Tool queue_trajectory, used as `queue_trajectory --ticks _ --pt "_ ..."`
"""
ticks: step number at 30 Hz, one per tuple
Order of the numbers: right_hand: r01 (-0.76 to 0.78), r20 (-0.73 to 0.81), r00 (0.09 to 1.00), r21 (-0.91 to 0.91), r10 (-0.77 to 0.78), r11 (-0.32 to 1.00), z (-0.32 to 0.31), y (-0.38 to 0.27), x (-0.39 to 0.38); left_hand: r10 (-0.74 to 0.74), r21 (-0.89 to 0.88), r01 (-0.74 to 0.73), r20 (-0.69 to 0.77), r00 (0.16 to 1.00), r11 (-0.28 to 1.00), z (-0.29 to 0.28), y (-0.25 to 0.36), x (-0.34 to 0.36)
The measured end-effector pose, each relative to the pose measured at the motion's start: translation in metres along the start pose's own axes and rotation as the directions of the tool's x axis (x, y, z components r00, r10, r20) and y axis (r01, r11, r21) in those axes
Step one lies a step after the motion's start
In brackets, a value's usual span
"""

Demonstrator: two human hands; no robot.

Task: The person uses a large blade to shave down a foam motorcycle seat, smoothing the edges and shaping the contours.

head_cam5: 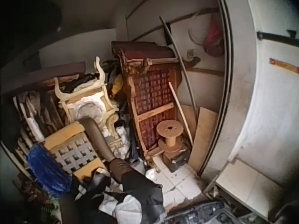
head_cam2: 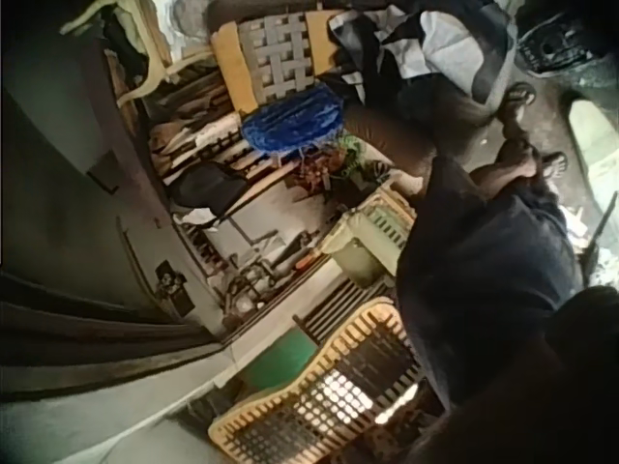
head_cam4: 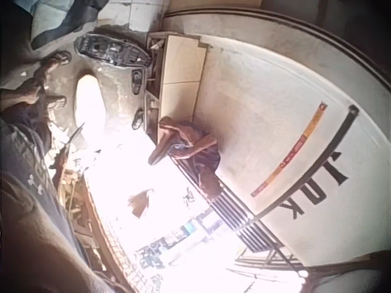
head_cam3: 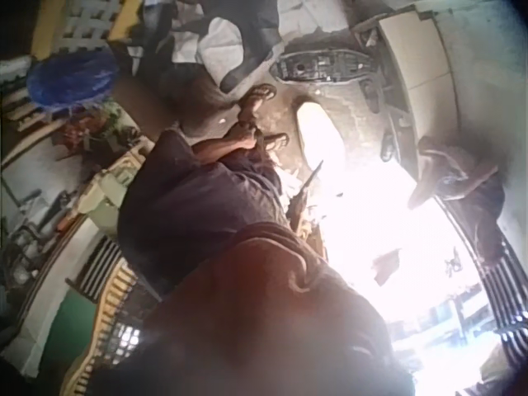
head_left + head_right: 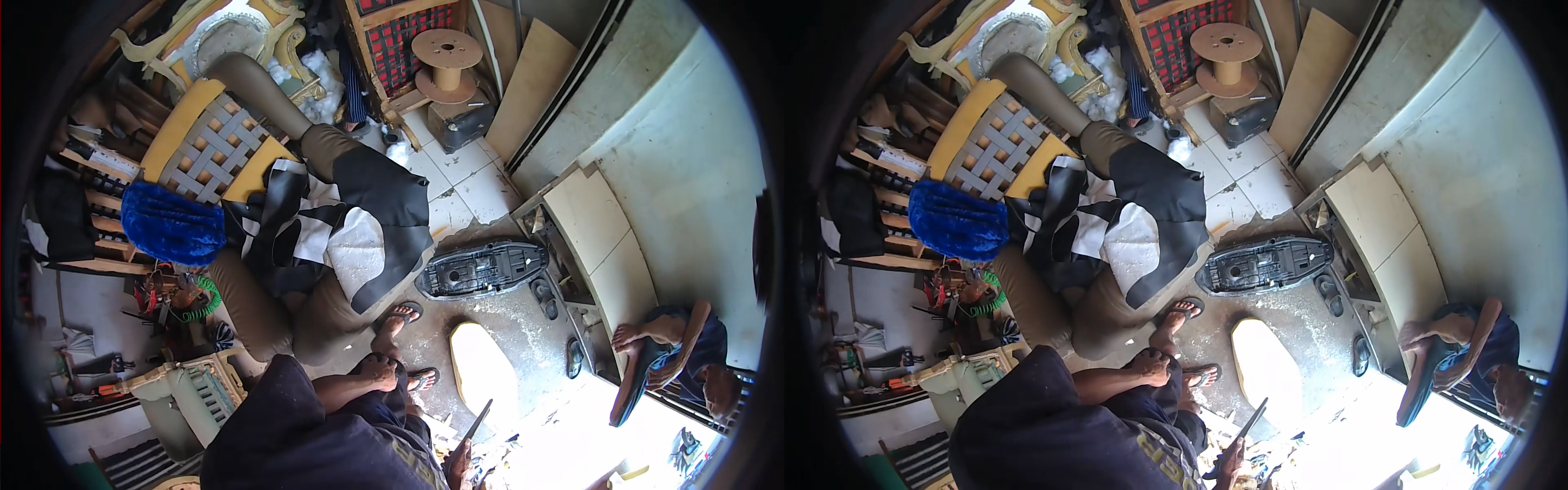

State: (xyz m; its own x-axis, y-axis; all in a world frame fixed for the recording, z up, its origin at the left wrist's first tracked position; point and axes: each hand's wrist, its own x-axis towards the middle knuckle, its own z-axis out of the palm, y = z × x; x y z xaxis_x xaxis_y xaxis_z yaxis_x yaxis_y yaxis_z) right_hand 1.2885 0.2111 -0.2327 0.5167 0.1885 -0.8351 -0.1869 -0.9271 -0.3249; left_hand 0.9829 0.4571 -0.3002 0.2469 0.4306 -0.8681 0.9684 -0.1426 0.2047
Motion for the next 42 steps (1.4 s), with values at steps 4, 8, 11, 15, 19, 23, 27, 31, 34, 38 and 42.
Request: queue_trajectory --ticks 4,8,11,15,19,23,27,31,34,38,42 --pt "-0.009 0.058 0.998 -0.089 0.014 0.996 -0.034 0.066 0.055 -0.07 0.124 0.085 -0.115 0.991 0.989 0.021 0.037 -0.026" --pt "-0.023 0.058 0.998 -0.14 0.032 0.99 -0.062 0.061 0.052 -0.125 0.001 0.129 -0.248 0.961 0.992 0.073 0.039 -0.003" --pt "-0.025 0.063 0.997 -0.193 0.038 0.981 -0.073 0.056 0.049 -0.2 -0.125 0.168 -0.327 0.924 0.978 0.11 0.032 0.015" --pt "-0.01 0.09 0.995 -0.253 0.034 0.967 -0.073 0.041 0.049 -0.139 -0.182 0.073 -0.383 0.913 0.981 0.159 -0.007 0.056" --pt "0.028 0.109 0.994 -0.289 0.004 0.957 -0.061 0.019 0.044 -0.035 -0.143 -0.017 -0.348 0.937 0.99 0.15 -0.013 0.055" --pt "0.086 0.143 0.989 -0.327 -0.041 0.941 -0.037 -0.021 0.032 0.134 0.015 -0.144 -0.463 0.876 0.989 0.125 -0.042 0.069" --pt "0.131 0.139 0.987 -0.375 -0.084 0.918 -0.016 -0.063 0.025 0.268 0.035 -0.306 -0.583 0.767 0.951 0.04 -0.073 0.063" --pt "0.152 0.121 0.986 -0.387 -0.113 0.91 0.01 -0.111 0.013 0.044 -0.255 -0.214 -0.542 0.839 0.943 -0.044 -0.142 0.054" --pt "0.252 0.241 0.958 -0.458 -0.154 0.853 0.05 -0.151 0.004 -0.464 -0.843 -0.197 -0.454 0.76 0.501 -0.112 -0.215 -0.026" --pt "0.203 0.192 0.973 -0.426 -0.131 0.882 0.076 -0.172 -0.03 -0.617 -0.848 -0.411 -0.526 0.585 0.334 -0.236 -0.27 0.053" --pt "0.184 0.172 0.978 -0.432 -0.12 0.883 0.097 -0.189 -0.055 -0.631 -0.72 -0.692 -0.516 0.579 -0.046 -0.378 -0.262 0.014"
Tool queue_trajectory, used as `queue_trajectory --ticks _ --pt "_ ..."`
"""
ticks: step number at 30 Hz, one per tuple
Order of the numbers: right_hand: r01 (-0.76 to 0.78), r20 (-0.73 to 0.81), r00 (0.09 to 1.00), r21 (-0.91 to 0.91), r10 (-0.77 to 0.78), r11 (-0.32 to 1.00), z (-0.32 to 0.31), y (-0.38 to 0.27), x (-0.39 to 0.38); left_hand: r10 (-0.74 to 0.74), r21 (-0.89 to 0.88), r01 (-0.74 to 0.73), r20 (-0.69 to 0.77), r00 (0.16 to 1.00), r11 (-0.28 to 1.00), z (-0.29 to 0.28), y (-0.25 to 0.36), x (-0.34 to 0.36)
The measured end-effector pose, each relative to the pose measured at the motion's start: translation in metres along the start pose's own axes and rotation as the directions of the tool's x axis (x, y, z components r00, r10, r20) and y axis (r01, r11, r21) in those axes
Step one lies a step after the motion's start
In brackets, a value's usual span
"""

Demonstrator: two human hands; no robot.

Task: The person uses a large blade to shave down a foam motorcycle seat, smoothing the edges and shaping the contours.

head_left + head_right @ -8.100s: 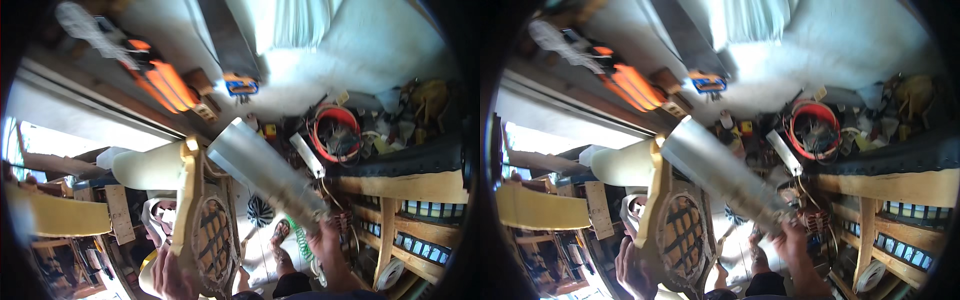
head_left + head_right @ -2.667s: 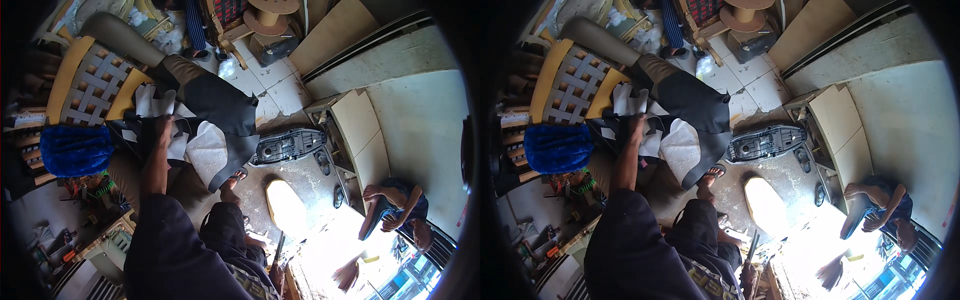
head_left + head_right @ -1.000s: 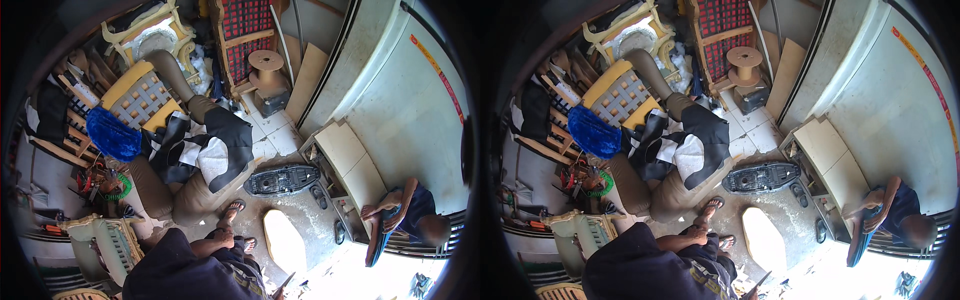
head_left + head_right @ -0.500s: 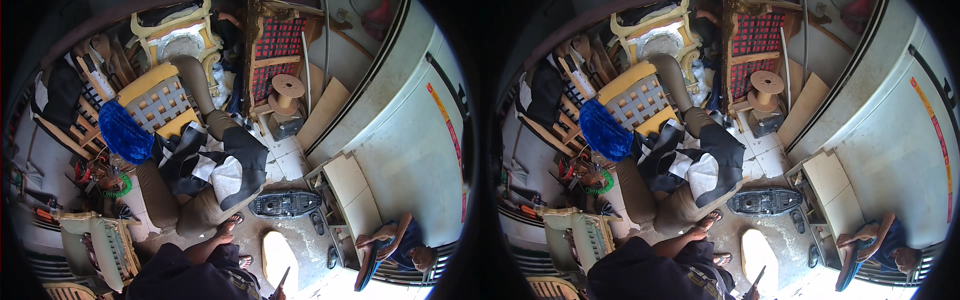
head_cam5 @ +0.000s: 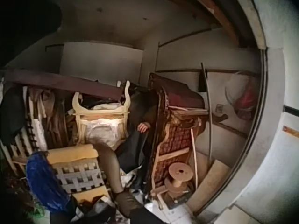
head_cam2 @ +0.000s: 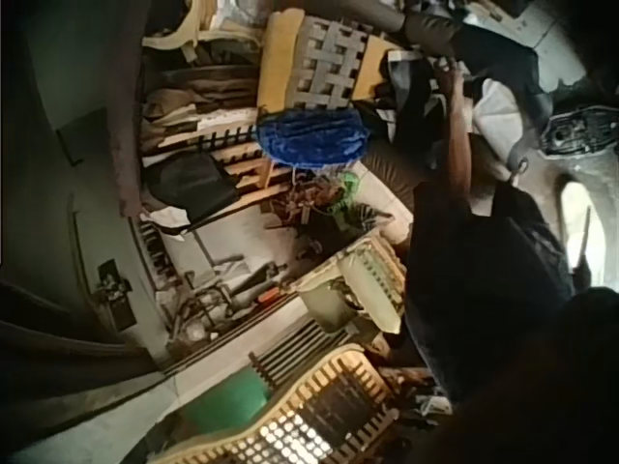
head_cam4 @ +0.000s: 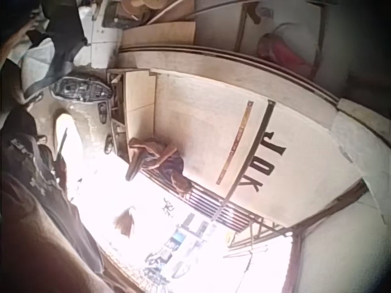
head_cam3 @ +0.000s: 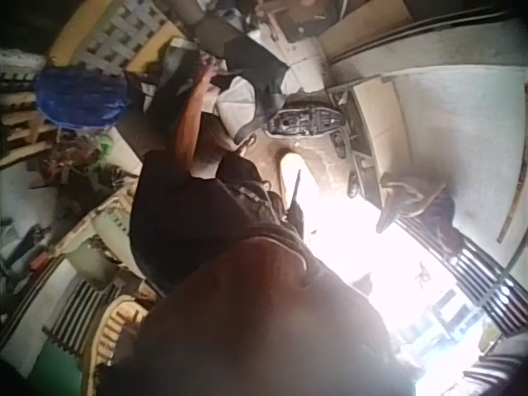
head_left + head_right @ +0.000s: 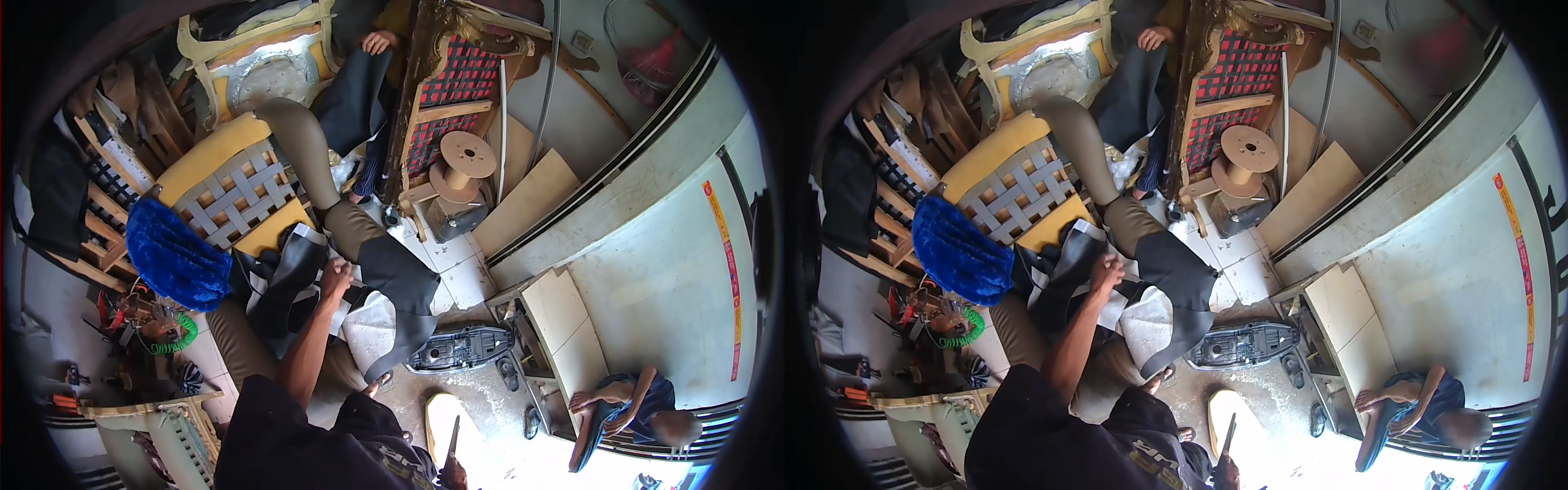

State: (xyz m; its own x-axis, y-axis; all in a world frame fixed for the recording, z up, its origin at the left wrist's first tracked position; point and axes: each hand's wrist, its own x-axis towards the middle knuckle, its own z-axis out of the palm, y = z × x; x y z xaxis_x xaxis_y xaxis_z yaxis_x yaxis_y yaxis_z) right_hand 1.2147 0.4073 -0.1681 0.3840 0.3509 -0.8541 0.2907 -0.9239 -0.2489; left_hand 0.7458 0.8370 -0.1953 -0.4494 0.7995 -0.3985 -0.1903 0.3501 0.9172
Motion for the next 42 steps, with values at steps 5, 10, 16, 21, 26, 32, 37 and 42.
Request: queue_trajectory --ticks 5,10,16,21,26,32,37,42 --pt "-0.011 0.051 0.999 -0.043 0.013 0.999 0.015 -0.027 -0.011 0.091 -0.096 -0.095 -0.043 0.995 0.991 -0.01 0.058 0.053" --pt "-0.074 0.017 0.997 -0.032 0.075 0.997 0.007 -0.03 -0.02 0.043 -0.083 -0.041 0.016 0.999 0.996 0.009 0.059 0.069" --pt "-0.14 0.002 0.99 -0.022 0.14 0.99 0.005 -0.033 -0.026 0.314 0.109 -0.301 -0.129 0.941 0.947 0.016 0.05 0.122" --pt "-0.174 0.008 0.985 -0.007 0.174 0.985 0.012 -0.038 -0.031 0.692 0.458 -0.568 -0.161 0.704 0.684 0.012 0.121 0.174" --pt "-0.189 0.008 0.982 0.009 0.189 0.982 0.011 -0.038 -0.037 0.253 -0.025 -0.252 0.154 0.955 0.967 0.022 0.157 0.163" --pt "-0.122 0.035 0.991 -0.178 0.131 0.976 -0.004 -0.067 -0.043 0.143 -0.471 0.073 0.408 0.902 0.879 0.039 0.167 0.009" --pt "-0.086 -0.027 0.996 -0.002 0.086 0.996 -0.008 -0.057 -0.03 -0.154 -0.078 0.198 0.38 0.912 0.977 -0.077 0.068 -0.017" --pt "-0.085 0.031 0.996 -0.027 0.086 0.996 -0.003 -0.084 -0.031 0.024 0.527 -0.014 -0.013 1.0 0.85 -0.194 -0.1 -0.012"
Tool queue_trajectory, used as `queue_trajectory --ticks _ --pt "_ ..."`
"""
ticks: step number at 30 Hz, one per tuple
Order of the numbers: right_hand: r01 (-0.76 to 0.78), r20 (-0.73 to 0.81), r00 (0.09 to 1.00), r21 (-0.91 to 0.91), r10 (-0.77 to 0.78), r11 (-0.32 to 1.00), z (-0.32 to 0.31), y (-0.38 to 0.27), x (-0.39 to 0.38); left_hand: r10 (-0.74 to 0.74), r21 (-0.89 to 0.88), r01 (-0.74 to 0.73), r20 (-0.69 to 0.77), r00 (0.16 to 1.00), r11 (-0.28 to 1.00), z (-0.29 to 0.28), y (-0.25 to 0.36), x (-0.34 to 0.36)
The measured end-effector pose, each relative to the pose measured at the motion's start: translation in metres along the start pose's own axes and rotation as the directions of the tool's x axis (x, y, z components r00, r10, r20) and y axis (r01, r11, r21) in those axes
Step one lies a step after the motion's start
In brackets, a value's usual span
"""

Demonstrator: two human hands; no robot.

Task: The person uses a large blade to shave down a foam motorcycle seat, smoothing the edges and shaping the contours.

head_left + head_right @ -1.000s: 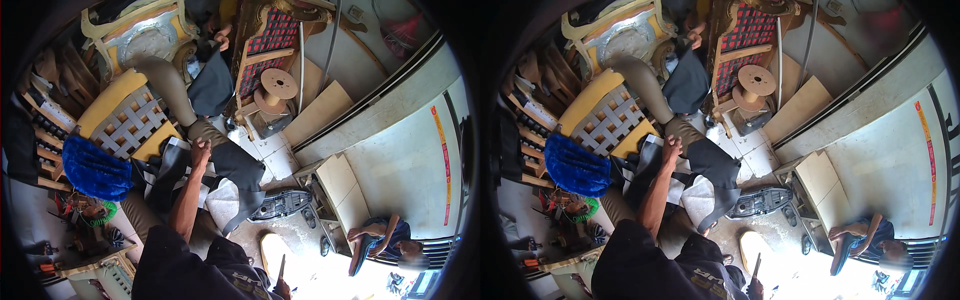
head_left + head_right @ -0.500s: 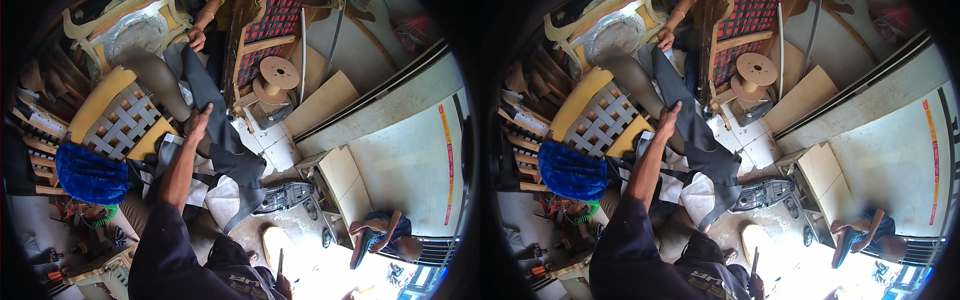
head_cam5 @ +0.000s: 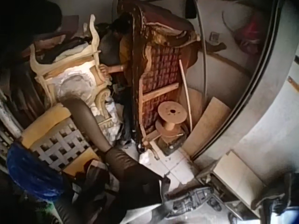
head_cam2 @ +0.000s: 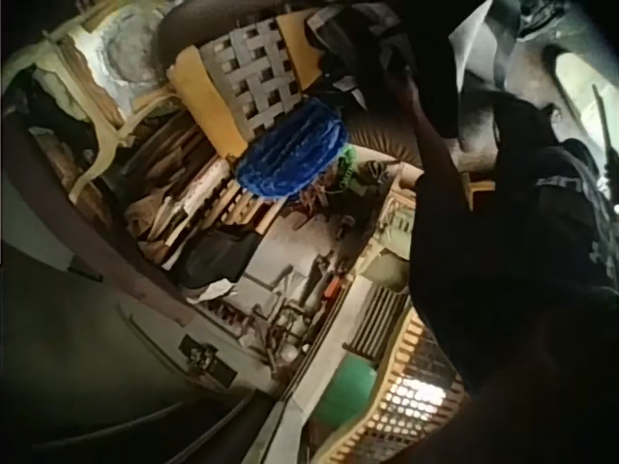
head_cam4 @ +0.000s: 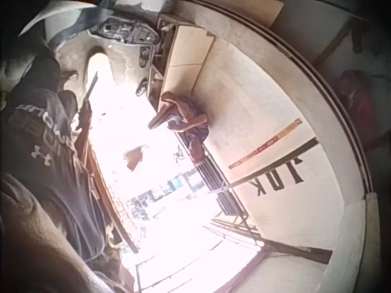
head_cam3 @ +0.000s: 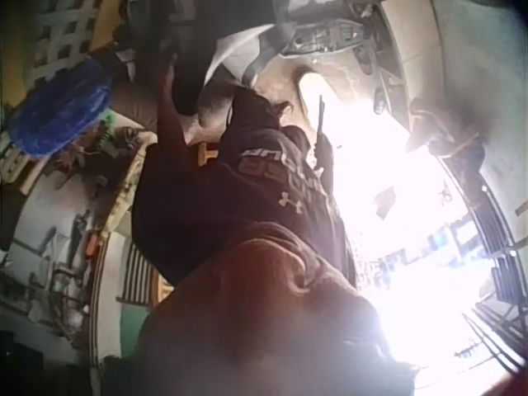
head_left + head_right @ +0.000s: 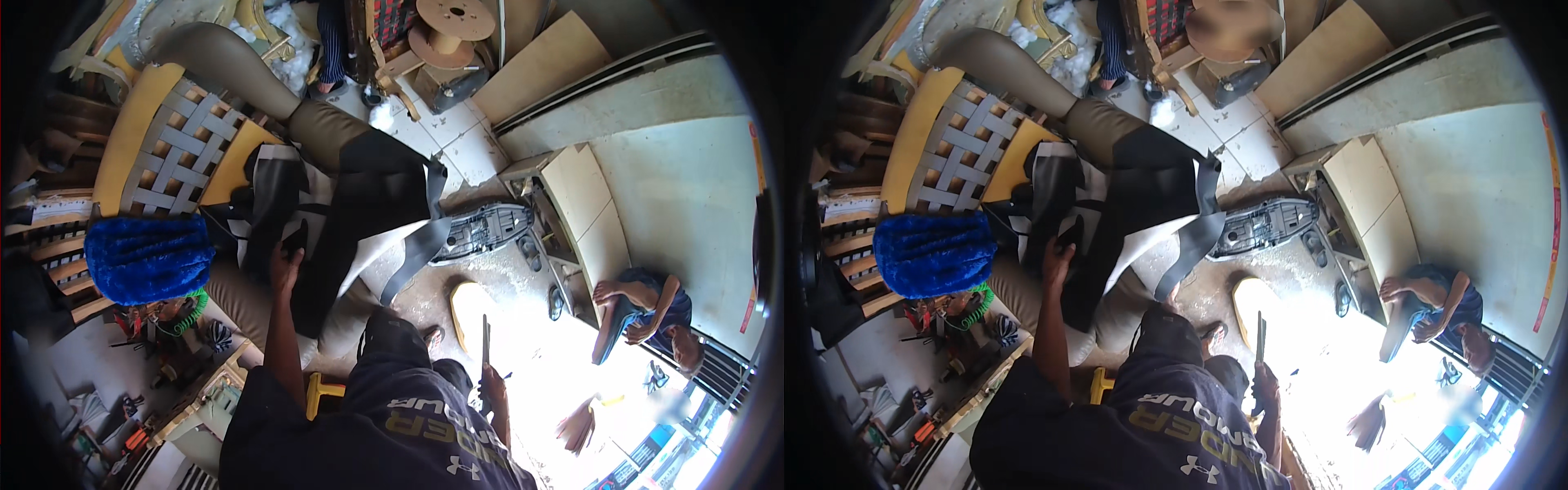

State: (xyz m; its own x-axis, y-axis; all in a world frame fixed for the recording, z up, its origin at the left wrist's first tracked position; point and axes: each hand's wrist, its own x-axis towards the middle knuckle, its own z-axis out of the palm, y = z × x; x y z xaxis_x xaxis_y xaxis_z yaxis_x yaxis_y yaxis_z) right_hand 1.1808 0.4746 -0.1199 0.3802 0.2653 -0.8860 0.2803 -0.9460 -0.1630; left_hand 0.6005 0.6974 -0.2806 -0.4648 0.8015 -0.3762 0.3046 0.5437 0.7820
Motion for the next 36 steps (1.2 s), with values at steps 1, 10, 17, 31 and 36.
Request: queue_trajectory --ticks 1,10,17,31,36 --pt "-0.01 0.028 1.0 0.016 0.01 1.0 0.001 -0.001 0.001 -0.125 -0.01 0.124 -0.099 0.987 0.992 -0.008 -0.024 -0.009" --pt "-0.069 -0.013 0.997 0.045 0.069 0.997 -0.001 0.033 -0.017 0.338 0.408 -0.443 0.306 0.89 0.798 0.209 0.012 -0.076" --pt "-0.167 -0.022 0.985 0.112 0.17 0.98 0.007 0.099 -0.044 -0.015 0.276 -0.576 0.91 0.415 0.769 0.298 -0.038 -0.159" --pt "-0.183 -0.044 0.972 0.481 0.232 0.857 0.06 0.217 -0.032 -0.363 0.37 -0.894 0.893 0.266 0.253 0.243 -0.15 -0.29" --pt "-0.057 -0.26 0.955 0.321 0.145 0.945 0.083 0.301 0.049 -0.356 0.34 -0.898 0.905 0.232 0.28 0.335 -0.085 -0.293"
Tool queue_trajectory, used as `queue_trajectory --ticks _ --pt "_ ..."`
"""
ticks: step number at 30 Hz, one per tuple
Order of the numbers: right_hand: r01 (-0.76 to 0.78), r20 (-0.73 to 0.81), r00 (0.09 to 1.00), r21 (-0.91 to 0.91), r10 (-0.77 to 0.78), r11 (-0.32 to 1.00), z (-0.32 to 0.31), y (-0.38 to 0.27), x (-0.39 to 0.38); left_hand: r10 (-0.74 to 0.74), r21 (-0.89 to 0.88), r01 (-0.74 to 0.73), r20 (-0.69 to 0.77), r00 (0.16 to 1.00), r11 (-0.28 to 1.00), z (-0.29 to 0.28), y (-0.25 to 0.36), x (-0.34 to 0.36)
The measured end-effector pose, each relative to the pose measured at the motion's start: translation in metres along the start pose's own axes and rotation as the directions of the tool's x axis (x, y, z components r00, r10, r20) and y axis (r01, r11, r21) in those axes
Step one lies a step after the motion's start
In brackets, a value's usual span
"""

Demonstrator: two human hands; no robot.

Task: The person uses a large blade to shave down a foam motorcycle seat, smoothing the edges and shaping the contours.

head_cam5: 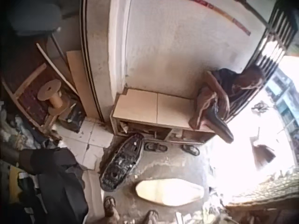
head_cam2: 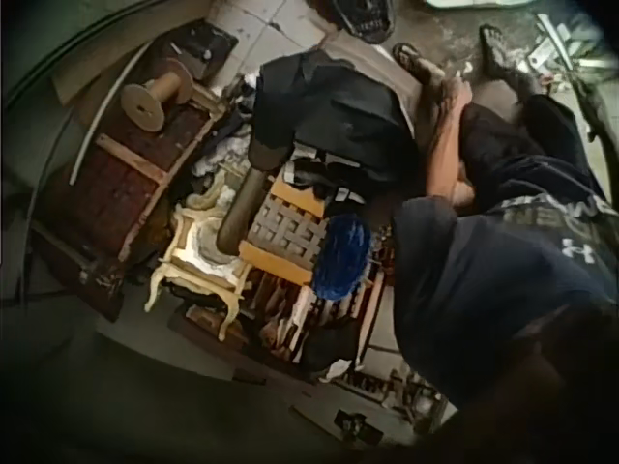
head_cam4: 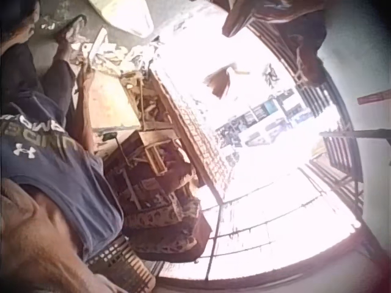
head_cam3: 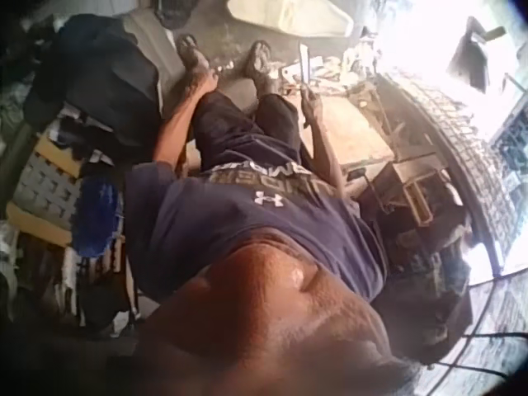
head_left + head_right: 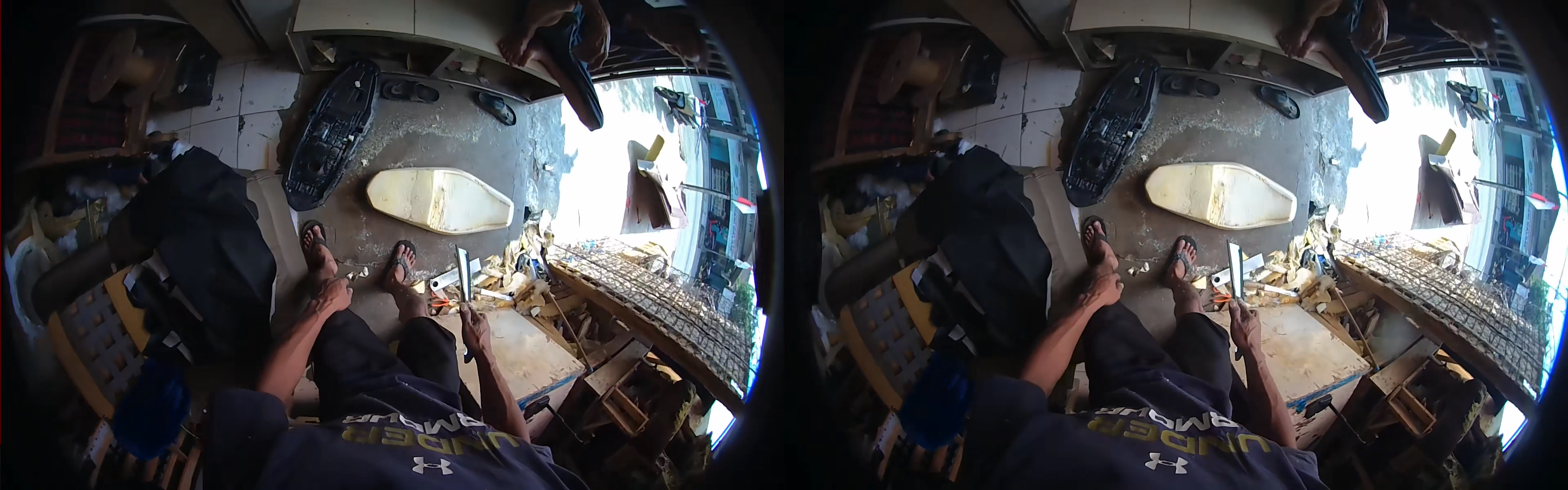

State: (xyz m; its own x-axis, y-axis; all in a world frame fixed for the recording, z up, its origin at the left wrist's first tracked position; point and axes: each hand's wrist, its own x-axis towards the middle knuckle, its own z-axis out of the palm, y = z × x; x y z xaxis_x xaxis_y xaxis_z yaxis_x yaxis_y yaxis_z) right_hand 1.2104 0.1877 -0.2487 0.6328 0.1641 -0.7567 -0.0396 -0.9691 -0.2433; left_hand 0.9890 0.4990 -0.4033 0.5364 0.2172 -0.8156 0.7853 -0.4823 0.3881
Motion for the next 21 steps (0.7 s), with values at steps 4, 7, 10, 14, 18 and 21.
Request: queue_trajectory --ticks 4,7,10,14,18,21 --pt "-0.112 -0.086 0.989 0.116 0.122 0.987 0.051 0.037 0.137 0.172 -0.015 -0.186 -0.314 0.934 0.982 -0.018 0.029 0.131" --pt "-0.122 -0.216 0.966 0.105 0.142 0.987 0.101 0.069 0.251 0.156 0.01 -0.158 -0.238 0.959 0.987 -0.007 0.093 0.239" --pt "0.055 -0.341 0.94 0.046 -0.036 0.997 0.148 0.069 0.364 0.328 0.161 -0.294 -0.256 0.909 0.942 0.024 0.123 0.351" --pt "0.229 -0.578 0.791 -0.026 -0.201 0.973 0.181 0.059 0.478 0.571 0.401 -0.418 -0.434 0.697 0.815 0.091 0.169 0.452" --pt "0.342 -0.625 0.716 -0.074 -0.311 0.937 0.232 0.033 0.506 0.612 0.524 -0.336 -0.552 0.566 0.783 0.123 0.126 0.499" --pt "0.335 -0.603 0.745 -0.031 -0.285 0.942 0.295 0.073 0.454 0.586 0.476 -0.35 -0.566 0.58 0.807 0.108 0.113 0.487"
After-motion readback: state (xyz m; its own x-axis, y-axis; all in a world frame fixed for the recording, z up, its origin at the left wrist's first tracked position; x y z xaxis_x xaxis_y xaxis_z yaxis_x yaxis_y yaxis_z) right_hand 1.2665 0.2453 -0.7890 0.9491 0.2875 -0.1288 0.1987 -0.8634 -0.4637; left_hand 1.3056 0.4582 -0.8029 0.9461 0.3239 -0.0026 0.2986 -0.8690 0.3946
